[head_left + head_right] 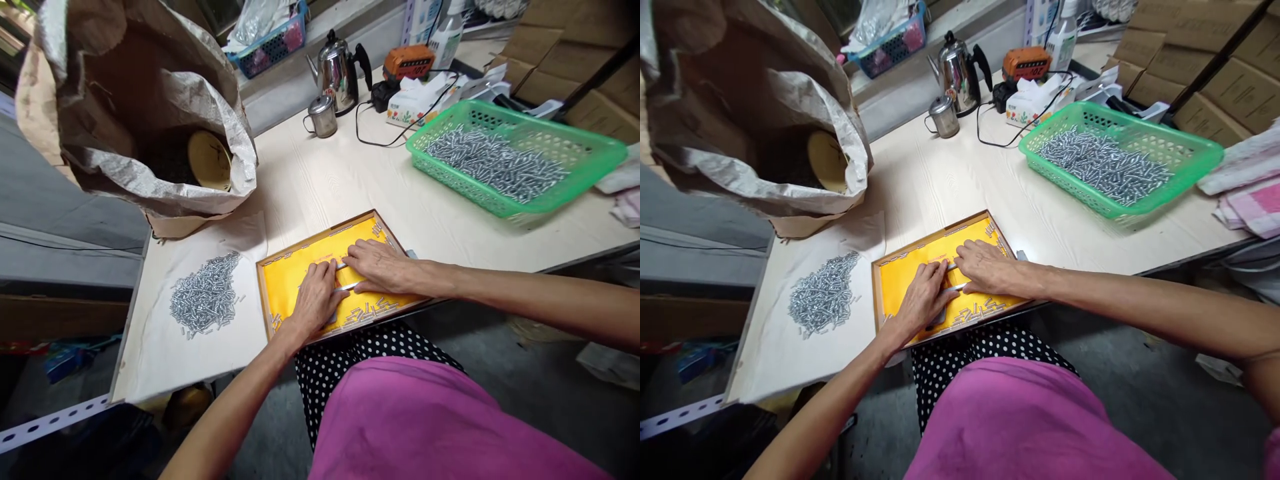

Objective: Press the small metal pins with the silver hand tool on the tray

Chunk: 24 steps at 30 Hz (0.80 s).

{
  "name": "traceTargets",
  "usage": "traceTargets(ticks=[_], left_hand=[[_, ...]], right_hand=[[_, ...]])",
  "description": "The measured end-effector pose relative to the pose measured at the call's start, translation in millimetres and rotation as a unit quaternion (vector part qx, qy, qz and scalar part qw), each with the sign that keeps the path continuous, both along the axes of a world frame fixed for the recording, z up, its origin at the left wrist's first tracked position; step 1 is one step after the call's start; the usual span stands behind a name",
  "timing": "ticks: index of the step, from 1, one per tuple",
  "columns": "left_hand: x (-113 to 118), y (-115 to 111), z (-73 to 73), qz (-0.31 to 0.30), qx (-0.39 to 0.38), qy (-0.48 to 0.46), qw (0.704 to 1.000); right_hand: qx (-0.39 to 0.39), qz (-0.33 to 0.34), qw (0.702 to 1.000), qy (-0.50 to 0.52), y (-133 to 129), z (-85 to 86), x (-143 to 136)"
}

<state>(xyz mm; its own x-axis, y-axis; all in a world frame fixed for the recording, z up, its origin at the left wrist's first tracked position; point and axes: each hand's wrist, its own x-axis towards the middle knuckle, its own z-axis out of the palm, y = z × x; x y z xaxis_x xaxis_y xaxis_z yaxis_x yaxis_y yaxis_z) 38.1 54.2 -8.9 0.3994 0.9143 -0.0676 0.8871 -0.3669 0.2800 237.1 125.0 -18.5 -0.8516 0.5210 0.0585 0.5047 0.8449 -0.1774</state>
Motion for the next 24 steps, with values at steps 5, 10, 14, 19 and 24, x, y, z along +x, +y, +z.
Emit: traceTargets(ticks=[5, 10, 14, 19, 24], left_hand=[[4.4, -2.0, -1.9, 0.026, -0.011, -0.010, 1.000], [3.3, -2.9, -4.2, 0.025, -0.005, -0.006, 1.000], [1.8, -14.9, -6.4, 0.010, 0.064, -0.016, 0.998], [19.4, -33.0, -16.1, -0.018, 0.088, 0.016, 0.996], [27.3, -33.2, -16.3, 0.026, 0.052, -0.014, 0.998]], right_hand=[[-0.024, 0.025, 0.999, -0.013, -3.4, -5.1, -6.3], [-0.036, 0.016, 0.999, 0.011, -3.1, -11.7, -5.4], [-0.033, 0.011, 0.999, 0.014, 11.2, -4.3, 4.6], [-0.024, 0.002, 1.000, 0.003, 43.5, -4.1, 0.3], [0.014, -0.021, 0.999, 0.038, 61.5, -10.0, -14.8]])
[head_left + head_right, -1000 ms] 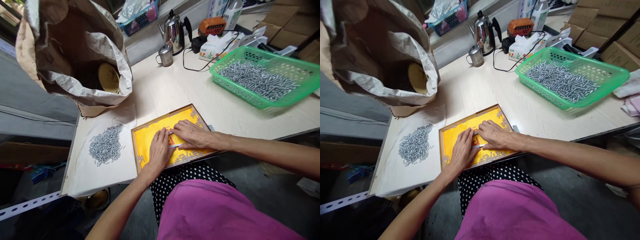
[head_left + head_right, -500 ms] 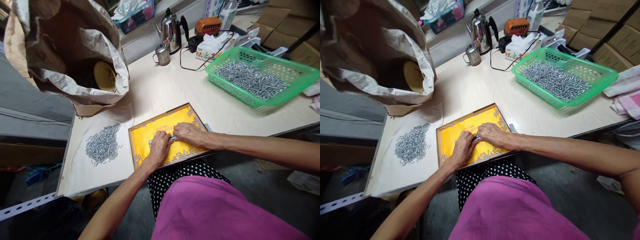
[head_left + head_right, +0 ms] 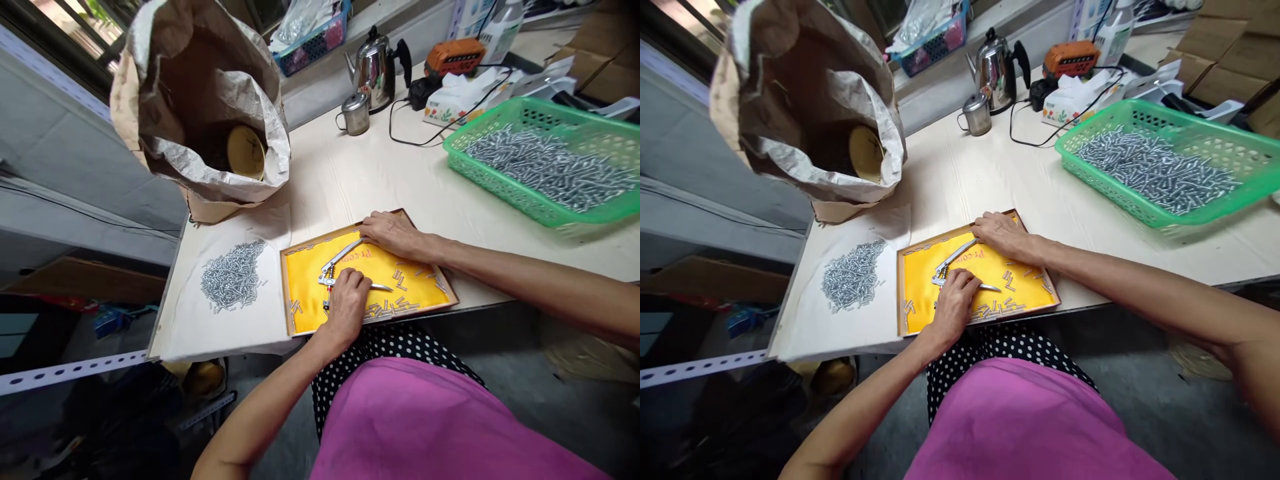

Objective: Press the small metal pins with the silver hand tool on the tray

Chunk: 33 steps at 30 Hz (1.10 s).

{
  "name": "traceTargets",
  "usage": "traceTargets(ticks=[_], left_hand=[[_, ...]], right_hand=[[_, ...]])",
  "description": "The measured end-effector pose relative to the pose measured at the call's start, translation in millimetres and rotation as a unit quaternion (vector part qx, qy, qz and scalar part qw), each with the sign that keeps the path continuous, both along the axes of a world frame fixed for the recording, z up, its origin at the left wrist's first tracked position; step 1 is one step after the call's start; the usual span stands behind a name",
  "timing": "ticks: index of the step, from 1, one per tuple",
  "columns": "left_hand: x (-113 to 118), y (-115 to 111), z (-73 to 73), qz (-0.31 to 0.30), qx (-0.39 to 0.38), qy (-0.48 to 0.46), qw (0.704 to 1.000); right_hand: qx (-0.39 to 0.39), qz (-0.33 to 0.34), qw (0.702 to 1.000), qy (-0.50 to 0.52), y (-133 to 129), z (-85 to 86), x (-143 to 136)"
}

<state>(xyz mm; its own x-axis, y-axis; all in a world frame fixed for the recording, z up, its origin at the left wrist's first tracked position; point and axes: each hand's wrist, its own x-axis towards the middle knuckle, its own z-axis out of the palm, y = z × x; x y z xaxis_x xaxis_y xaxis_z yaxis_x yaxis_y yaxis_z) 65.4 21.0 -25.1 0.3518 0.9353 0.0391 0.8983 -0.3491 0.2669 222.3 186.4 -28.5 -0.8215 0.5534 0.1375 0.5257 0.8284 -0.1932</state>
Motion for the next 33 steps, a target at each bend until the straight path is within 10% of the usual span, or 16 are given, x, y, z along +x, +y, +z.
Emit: traceTargets(ticks=[5, 9, 16, 24, 33], left_hand=[[-35.7, -8.9, 21.7, 0.152, 0.056, -0.077, 0.984], [-59.8, -10.5, 35.2, 0.288, -0.057, -0.033, 0.955], [-64.7, 11.2, 40.4, 0.297, -0.282, -0.048, 0.911], [-115.4, -2.2, 63.0, 0.236, -0.188, 0.053, 0.952], [-209.9, 67.9, 39.6, 0.391, -0.043, 0.199, 0.897]], right_hand=[[-0.001, 0.001, 0.998, 0.061, -38.8, 4.5, 9.7], [-0.054, 0.070, 0.995, 0.042, -75.8, -3.7, 11.2], [-0.058, 0.065, 0.995, 0.045, -85.9, -23.1, -1.8], [-0.048, 0.061, 0.991, 0.109, -80.8, -39.6, 4.3], [-0.015, 0.048, 0.984, 0.172, -83.3, -44.0, 2.5]])
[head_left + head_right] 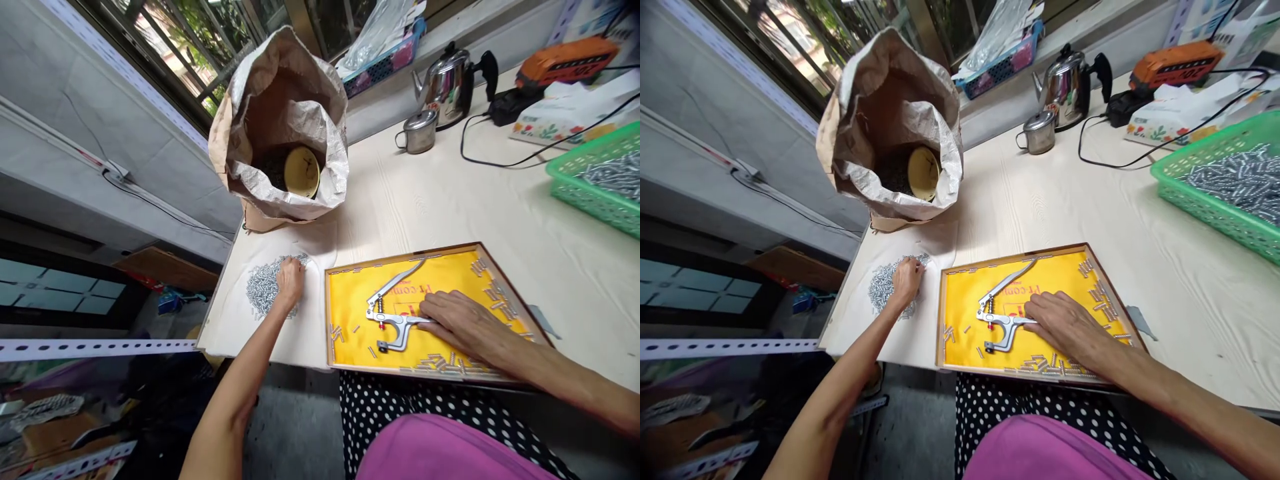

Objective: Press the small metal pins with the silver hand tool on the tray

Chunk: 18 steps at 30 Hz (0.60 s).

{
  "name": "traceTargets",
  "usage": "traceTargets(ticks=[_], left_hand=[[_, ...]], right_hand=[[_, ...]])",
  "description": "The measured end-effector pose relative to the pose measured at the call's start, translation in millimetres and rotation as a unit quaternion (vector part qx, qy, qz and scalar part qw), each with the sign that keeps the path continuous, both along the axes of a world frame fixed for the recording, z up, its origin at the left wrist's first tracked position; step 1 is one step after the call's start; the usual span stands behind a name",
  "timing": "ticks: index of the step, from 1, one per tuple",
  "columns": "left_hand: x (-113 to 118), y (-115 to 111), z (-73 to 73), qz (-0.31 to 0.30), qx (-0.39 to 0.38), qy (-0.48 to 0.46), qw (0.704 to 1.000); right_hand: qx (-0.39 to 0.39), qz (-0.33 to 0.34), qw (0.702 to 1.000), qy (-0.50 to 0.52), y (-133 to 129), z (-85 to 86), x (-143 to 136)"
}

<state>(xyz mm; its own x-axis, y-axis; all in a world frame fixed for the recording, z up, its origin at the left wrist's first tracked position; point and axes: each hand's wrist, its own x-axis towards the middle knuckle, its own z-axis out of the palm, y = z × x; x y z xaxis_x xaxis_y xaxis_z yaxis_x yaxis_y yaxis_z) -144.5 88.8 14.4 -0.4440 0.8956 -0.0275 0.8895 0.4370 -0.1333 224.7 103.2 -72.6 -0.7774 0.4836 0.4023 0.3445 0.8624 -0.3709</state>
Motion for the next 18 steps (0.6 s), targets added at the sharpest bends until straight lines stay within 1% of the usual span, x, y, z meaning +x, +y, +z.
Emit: traceTargets(ticks=[2, 4, 8, 10, 13, 16, 18], left_hand=[[-10.3, 6.6, -7.9, -0.009, -0.007, 0.004, 1.000], [-15.2, 9.0, -12.9, -0.030, -0.013, -0.002, 0.999], [-18.6, 7.8, -14.9, -0.060, -0.015, -0.027, 0.998], [-20.1, 5.8, -13.1, -0.066, -0.008, -0.042, 0.997], [-22.4, 1.9, -7.0, -0.062, 0.025, -0.086, 0.994], [-20.1, -4.1, 1.8, -0.034, 0.079, -0.163, 0.983], [-10.7, -11.2, 6.5, -0.010, 0.097, -0.214, 0.972]], right_hand=[[0.009, 0.004, 1.000, 0.001, 0.8, 1.8, 0.0], [0.018, 0.005, 1.000, -0.002, 1.4, 3.1, -0.1], [0.017, 0.001, 1.000, -0.004, 1.9, 3.2, -0.7], [0.011, 0.002, 1.000, -0.001, 1.9, 2.5, -1.0], [0.010, 0.006, 1.000, 0.000, 1.9, 1.1, -1.2], [0.018, 0.004, 1.000, -0.001, 1.9, 0.3, -1.2], [0.013, 0.003, 1.000, -0.006, 1.9, 1.1, -1.2]])
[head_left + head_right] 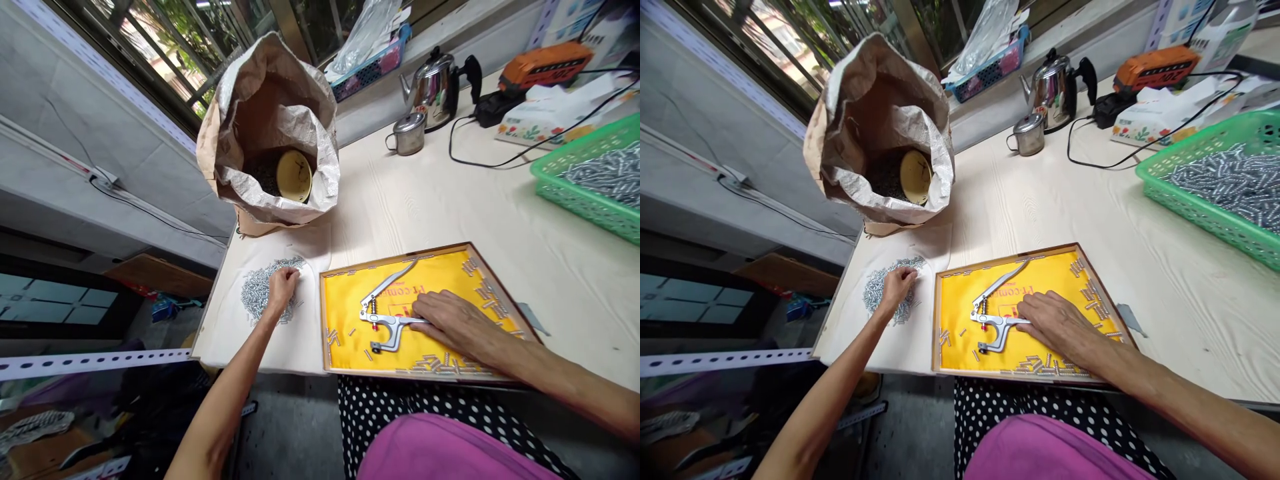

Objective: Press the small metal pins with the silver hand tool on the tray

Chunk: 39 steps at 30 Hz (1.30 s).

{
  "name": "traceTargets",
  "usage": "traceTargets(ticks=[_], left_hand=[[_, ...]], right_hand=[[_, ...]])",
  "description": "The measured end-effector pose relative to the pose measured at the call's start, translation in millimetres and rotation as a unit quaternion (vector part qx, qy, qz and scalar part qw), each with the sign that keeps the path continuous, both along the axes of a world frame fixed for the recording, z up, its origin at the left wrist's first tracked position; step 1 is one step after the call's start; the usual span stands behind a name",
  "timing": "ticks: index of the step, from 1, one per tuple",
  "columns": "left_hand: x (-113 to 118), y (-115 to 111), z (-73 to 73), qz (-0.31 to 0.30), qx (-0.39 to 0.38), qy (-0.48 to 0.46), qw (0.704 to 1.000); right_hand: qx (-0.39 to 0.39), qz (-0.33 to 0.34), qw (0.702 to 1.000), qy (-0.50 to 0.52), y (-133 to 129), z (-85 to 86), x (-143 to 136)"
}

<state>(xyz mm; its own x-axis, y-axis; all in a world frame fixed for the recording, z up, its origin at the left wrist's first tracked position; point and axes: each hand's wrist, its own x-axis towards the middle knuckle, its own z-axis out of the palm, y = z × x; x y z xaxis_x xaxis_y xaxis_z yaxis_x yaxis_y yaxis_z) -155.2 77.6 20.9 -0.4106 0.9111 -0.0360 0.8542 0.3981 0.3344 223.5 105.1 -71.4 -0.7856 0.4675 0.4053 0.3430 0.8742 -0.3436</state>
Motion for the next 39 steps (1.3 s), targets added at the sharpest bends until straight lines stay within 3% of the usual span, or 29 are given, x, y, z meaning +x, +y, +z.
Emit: traceTargets(ticks=[2, 5, 8, 10, 13, 16, 19, 22, 24, 33, 39], left_hand=[[19.0, -11.2, 1.3, 0.004, 0.004, -0.073, 0.997], [62.6, -34.0, -4.1, -0.045, 0.030, -0.189, 0.981], [104.1, -54.8, -15.6, -0.123, 0.050, -0.151, 0.980], [119.3, -62.4, -23.7, -0.159, 0.037, -0.090, 0.983], [122.6, -64.4, -31.5, -0.182, 0.011, -0.034, 0.983], [118.9, -62.4, -30.9, -0.162, 0.018, -0.064, 0.984], [123.7, -64.1, -24.7, -0.075, 0.012, -0.203, 0.976], [136.3, -69.5, -18.9, 0.018, -0.049, -0.354, 0.934], [144.4, -72.5, -16.8, 0.045, -0.074, -0.395, 0.914], [150.4, -64.3, -14.7, 0.056, -0.156, -0.365, 0.916], [149.9, -58.2, -12.2, 0.045, -0.221, -0.377, 0.898]], right_hand=[[-0.015, 0.004, 1.000, -0.012, 0.2, 2.3, 0.2], [-0.043, 0.014, 0.998, -0.033, 0.7, 7.3, 0.5], [-0.065, 0.013, 0.997, -0.050, 1.3, 11.1, 0.3], [-0.070, 0.005, 0.996, -0.060, 1.4, 12.4, -0.2], [-0.061, -0.001, 0.996, -0.070, 1.2, 13.6, -1.0], [-0.058, -0.002, 0.995, -0.078, 0.9, 14.4, -2.0], [-0.057, -0.006, 0.995, -0.083, 0.4, 14.9, -2.9], [-0.050, 0.006, 0.995, -0.091, -0.7, 15.7, -2.8], [-0.043, 0.013, 0.994, -0.096, -1.7, 17.1, -1.9], [-0.041, 0.005, 0.992, -0.116, -3.8, 33.3, -1.1], [-0.051, 0.001, 0.991, -0.125, -3.3, 36.0, -2.4]])
